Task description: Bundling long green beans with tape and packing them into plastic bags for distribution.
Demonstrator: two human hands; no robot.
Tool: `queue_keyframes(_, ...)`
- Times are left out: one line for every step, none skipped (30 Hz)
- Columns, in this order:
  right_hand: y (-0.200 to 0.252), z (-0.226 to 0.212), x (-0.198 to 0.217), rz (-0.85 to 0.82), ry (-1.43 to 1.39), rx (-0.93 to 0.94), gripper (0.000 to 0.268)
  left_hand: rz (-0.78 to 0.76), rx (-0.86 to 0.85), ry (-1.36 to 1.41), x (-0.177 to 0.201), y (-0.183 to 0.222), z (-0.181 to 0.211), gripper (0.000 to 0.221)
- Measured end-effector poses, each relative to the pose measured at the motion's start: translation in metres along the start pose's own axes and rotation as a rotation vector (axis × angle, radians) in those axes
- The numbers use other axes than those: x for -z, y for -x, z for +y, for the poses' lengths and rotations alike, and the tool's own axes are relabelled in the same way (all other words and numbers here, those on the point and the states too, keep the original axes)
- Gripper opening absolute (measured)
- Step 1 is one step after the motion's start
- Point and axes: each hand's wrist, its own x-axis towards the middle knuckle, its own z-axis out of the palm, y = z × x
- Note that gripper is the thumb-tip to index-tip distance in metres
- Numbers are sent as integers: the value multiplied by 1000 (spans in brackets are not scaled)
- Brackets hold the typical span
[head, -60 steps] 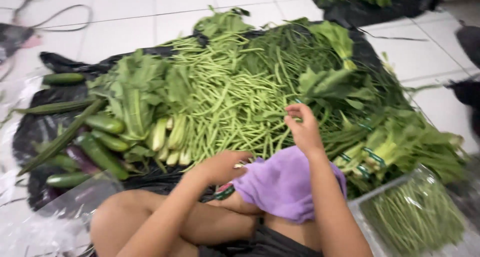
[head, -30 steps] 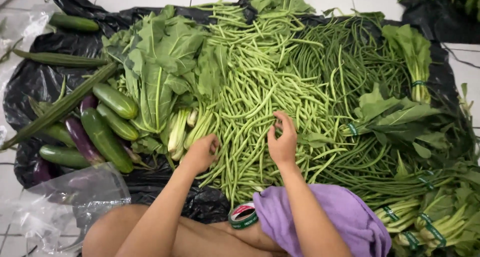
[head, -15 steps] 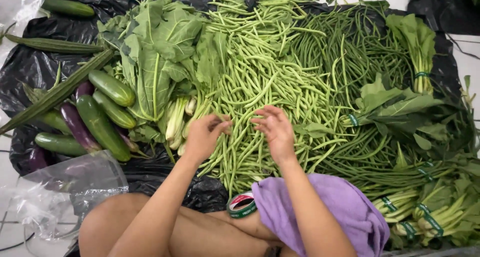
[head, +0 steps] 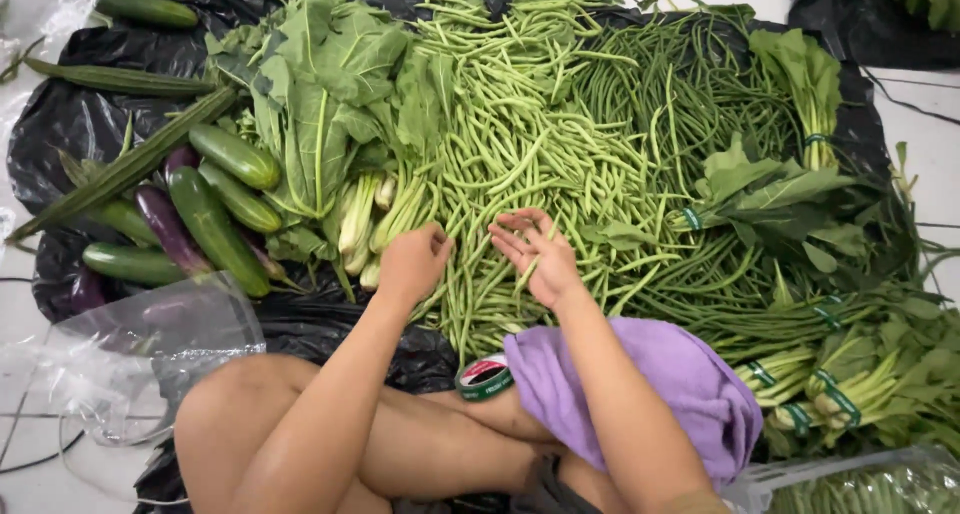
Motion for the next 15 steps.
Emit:
queue_keyframes(1,-4,3,12,-32,11,25,-53,68,-9,1,-2,-5,27)
queue_keyframes(4,0,4,14,-32,14,25,-55,64,-9,-3,2,-9,27)
queue_keyframes(6,3,5,-6,-10,18,45,-61,58,-57,-7,6,-12,28)
queue_keyframes(6,4,5,-28,13,25,65,-64,49,-104,-9,7,-14,28)
queue_keyframes(9,8,8,-26,14,31,65,-64,42,-103,-10,6,-14,28)
queue_keyframes(10,12,11,-52,-10,32,77,-62,4,-157,-11,4,-14,29)
queue_keyframes(11,15,14,-79,-34,33,91,-61,-34,-211,-11,2,-14,30)
queue_keyframes(16,12,11,-75,-33,37,91,-63,-39,-210,-10,2,-13,30)
queue_keyframes(20,9,9,-96,-87,40,91,-25,-30,-173,-9,2,-13,32)
queue_keyframes(23,6,5,-121,-140,42,92,17,-18,-136,-7,2,-12,33)
queue_keyframes(26,3,6,-121,-138,45,92,19,-21,-135,3,7,-1,33)
queue_keyframes(27,2,7,-123,-181,37,90,52,-53,-16,14,13,9,39)
queue_keyframes(29,1,7,-124,-223,30,88,85,-85,103,25,19,20,45)
queue_keyframes(27,2,8,-128,-224,32,88,88,-86,100,22,21,26,45)
queue_keyframes(25,4,9,-173,-221,24,85,77,-139,135,20,23,33,46)
